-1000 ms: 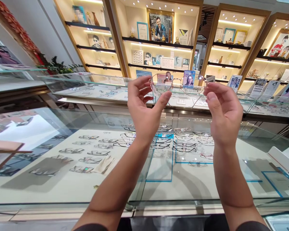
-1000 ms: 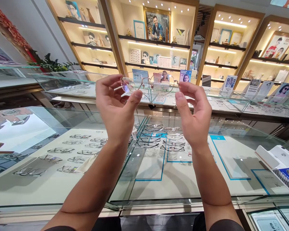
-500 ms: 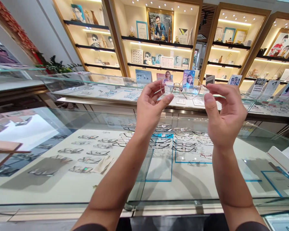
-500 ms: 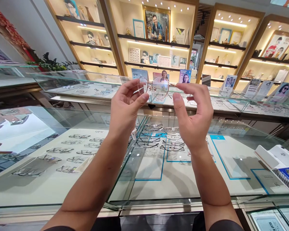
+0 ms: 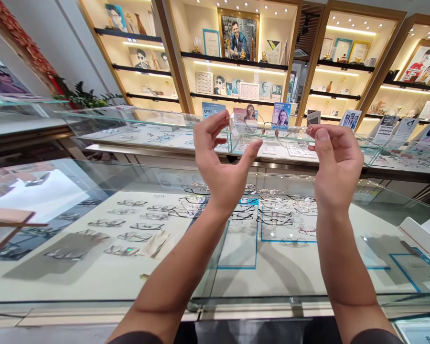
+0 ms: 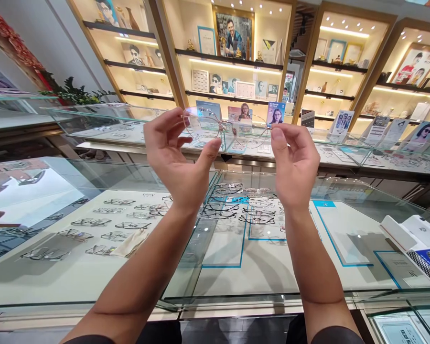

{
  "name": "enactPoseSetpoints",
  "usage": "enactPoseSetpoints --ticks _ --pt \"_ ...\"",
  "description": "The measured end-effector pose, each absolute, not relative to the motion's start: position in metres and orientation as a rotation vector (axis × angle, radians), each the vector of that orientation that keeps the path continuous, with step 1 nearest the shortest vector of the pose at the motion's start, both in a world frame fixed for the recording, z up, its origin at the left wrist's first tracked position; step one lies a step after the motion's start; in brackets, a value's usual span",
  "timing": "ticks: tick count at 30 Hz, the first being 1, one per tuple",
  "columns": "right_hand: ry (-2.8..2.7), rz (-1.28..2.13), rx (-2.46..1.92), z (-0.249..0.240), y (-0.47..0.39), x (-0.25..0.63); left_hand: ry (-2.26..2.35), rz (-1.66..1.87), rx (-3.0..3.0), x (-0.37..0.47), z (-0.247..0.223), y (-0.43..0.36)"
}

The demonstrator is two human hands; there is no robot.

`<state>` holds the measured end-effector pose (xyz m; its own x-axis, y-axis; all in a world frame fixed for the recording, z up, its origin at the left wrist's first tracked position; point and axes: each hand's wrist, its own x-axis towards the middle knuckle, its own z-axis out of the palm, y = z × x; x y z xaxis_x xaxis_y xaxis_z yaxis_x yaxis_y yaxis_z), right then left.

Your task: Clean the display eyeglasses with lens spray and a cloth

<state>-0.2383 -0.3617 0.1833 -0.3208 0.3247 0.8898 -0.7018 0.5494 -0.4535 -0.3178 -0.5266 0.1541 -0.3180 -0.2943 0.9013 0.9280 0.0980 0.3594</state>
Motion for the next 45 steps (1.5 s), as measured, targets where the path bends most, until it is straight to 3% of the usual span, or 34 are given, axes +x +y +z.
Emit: enactPoseSetpoints --ticks 16,25,39,45 --pt "-1.606 1.369 0.348 0.184 -0.355 -0.241 -1.308 -1.212 -0.633 -0.304 0.154 -0.526" --pt "-1.595 1.430 0.310 0.185 -0.355 -0.240 -1.320 -1.247 -0.696 -0.309 0.152 -0.528" --pt "-1.571 1.364 0.255 0.187 -0.358 -0.237 -1.347 -1.270 -0.728 -0.315 0.151 -0.530" --pt "-1.517 1.048 0.264 0.186 -0.372 -0.225 -1.336 -1.392 -0.869 -0.331 0.151 -0.528"
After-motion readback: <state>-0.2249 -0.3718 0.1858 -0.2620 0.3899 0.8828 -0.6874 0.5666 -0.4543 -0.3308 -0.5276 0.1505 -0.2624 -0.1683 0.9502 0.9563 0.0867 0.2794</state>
